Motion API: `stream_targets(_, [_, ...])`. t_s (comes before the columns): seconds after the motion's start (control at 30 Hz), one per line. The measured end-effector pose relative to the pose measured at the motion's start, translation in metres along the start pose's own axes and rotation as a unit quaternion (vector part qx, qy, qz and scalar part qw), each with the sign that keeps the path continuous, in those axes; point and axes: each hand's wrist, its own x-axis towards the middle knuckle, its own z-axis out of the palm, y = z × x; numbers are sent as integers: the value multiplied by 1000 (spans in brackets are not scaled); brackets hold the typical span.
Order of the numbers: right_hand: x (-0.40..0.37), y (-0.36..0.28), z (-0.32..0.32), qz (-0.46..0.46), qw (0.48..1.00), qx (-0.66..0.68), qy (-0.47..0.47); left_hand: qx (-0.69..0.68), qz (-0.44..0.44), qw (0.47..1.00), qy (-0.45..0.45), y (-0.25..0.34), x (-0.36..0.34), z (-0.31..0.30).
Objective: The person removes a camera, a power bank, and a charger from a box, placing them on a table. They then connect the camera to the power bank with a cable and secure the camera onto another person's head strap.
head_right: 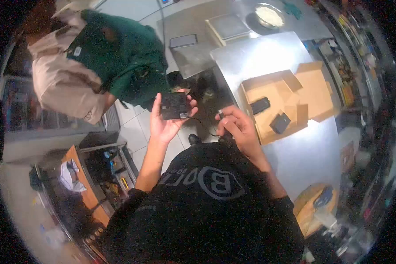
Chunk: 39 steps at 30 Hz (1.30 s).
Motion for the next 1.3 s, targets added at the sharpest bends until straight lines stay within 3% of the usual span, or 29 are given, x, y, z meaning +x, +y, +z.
stream_targets(0.1, [-2,-6,-3,4,1000,-13,12,-16,-28,999,42,-6,3,10])
stream_targets(0.17, [-3,-5,-7,-1,999,-34,-7,11,-36,999,34,-7,6,0])
stream_targets(0.2, [-7,-1,-4,0,997,-65,29,-3,-46,999,24,-5,6,-4])
stream_targets(0.23, [-11,0,-13,-13,973,-225,50,-15,-51,998,17,-3,5,-6])
stream_targets(0.3, [-16,10,-53,-67,926,-356,105,17,-47,999,16,0,2,-3])
stream_targets(0.33, [-15,11,-80,-20,918,-354,180,16,-46,999,21,2,2,-1])
stream_targets(0.37, [-16,9,-106,-33,893,-374,249,16,-41,999,26,5,1,1])
stream_targets(0.4, [-19,27,-152,38,849,-437,294,20,-50,998,28,9,-1,2])
stream_targets(0.47, [-32,15,-182,52,700,-652,287,-2,-37,999,36,14,0,5])
stream_targets(0.5, [-35,16,-195,52,701,-650,289,0,-38,999,36,15,1,7])
stream_targets(0.57, [-41,34,-222,194,703,-657,191,14,-35,999,24,17,1,10])
stream_targets(0.63, [-40,52,-238,214,684,-675,174,17,-32,999,28,19,3,9])
stream_targets(0.7, [-40,57,-246,251,709,-636,171,19,-29,999,30,18,5,7])
stream_targets(0.77, [-43,34,-234,222,734,-623,157,20,-21,999,44,17,5,5])
stream_targets(0.83, [-47,28,-232,52,816,-546,181,27,-16,998,45,14,5,6])
stream_targets(0.93, [-34,31,-220,-31,842,-489,225,33,-14,997,61,13,9,3])
stream_targets(0.97, [-27,31,-212,-31,843,-487,225,32,-14,997,76,13,10,2])
stream_targets(1.03, [-10,26,-187,52,879,-405,246,35,-17,996,82,10,12,4])
stream_targets(1.1, [3,32,-171,71,856,-443,257,38,-17,995,86,7,15,7])
stream_targets(1.17, [15,44,-162,81,793,-525,299,35,-22,995,87,5,17,10])
stream_targets(1.3, [18,41,-146,130,753,-582,277,25,-28,997,67,2,18,12])
